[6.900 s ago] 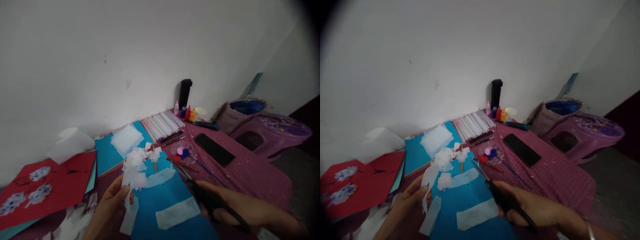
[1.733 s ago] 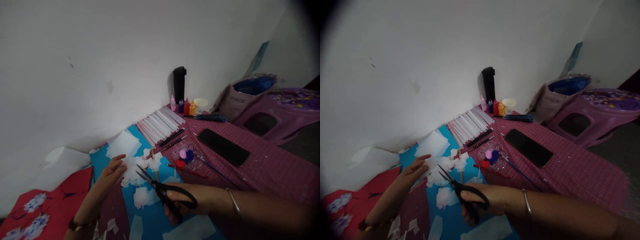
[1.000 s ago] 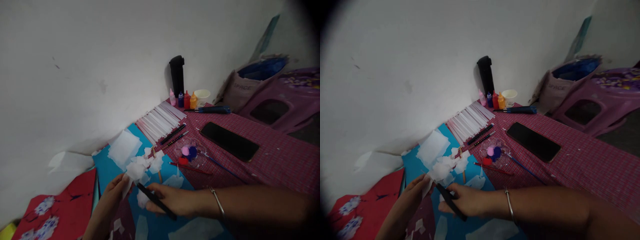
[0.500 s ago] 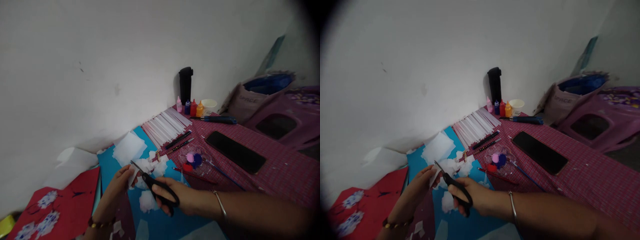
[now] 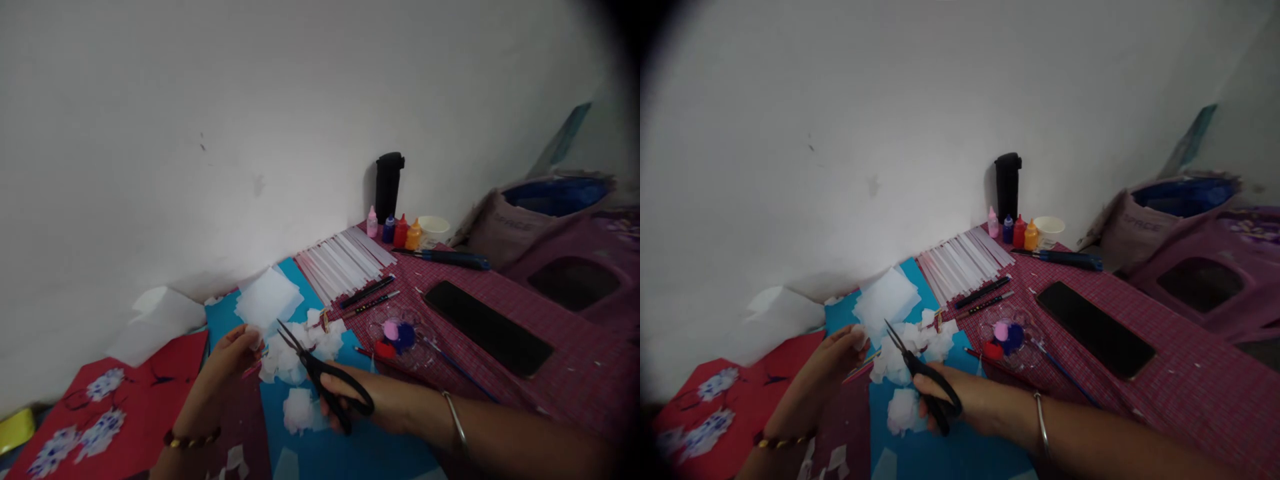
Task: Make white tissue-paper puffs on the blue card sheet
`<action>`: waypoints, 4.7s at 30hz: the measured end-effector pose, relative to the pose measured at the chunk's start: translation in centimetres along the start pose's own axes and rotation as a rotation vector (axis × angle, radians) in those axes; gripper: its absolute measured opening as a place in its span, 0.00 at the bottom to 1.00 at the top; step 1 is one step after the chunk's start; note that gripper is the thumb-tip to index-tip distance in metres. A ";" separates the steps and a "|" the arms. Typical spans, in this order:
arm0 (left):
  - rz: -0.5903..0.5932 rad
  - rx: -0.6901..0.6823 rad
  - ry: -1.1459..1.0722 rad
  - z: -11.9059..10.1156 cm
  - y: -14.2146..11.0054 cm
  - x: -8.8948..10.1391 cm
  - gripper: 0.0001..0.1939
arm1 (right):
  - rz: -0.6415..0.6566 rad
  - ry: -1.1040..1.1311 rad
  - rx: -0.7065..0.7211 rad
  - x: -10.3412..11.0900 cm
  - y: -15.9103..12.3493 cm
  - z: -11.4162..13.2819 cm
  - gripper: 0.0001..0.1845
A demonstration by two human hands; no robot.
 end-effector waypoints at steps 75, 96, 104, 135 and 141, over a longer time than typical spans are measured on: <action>-0.030 -0.117 -0.128 4.7 -10.7 -1.1 0.15 | 0.082 -0.606 0.037 -1.1 -5.8 1.1 0.30; -0.114 -0.194 -0.049 1.2 -6.0 -1.8 0.31 | 0.157 -0.529 0.122 -2.5 -5.1 2.4 0.30; -0.070 -0.243 0.190 -0.3 -4.5 -2.8 0.32 | 0.118 -0.348 0.088 -1.4 -2.9 1.8 0.30; -0.120 -0.032 -0.003 1.5 -0.4 -2.0 0.11 | 0.080 -0.198 0.049 1.3 -1.4 1.4 0.32; -0.046 -0.023 0.146 3.1 0.2 -2.7 0.08 | 0.073 -0.237 0.049 1.1 -1.4 1.7 0.30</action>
Point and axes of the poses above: each hand's wrist, its own y-axis towards the middle knuckle, its own x-axis out of the back of the hand, z = x × y, the point moved 8 cm from there along y, towards the middle knuckle
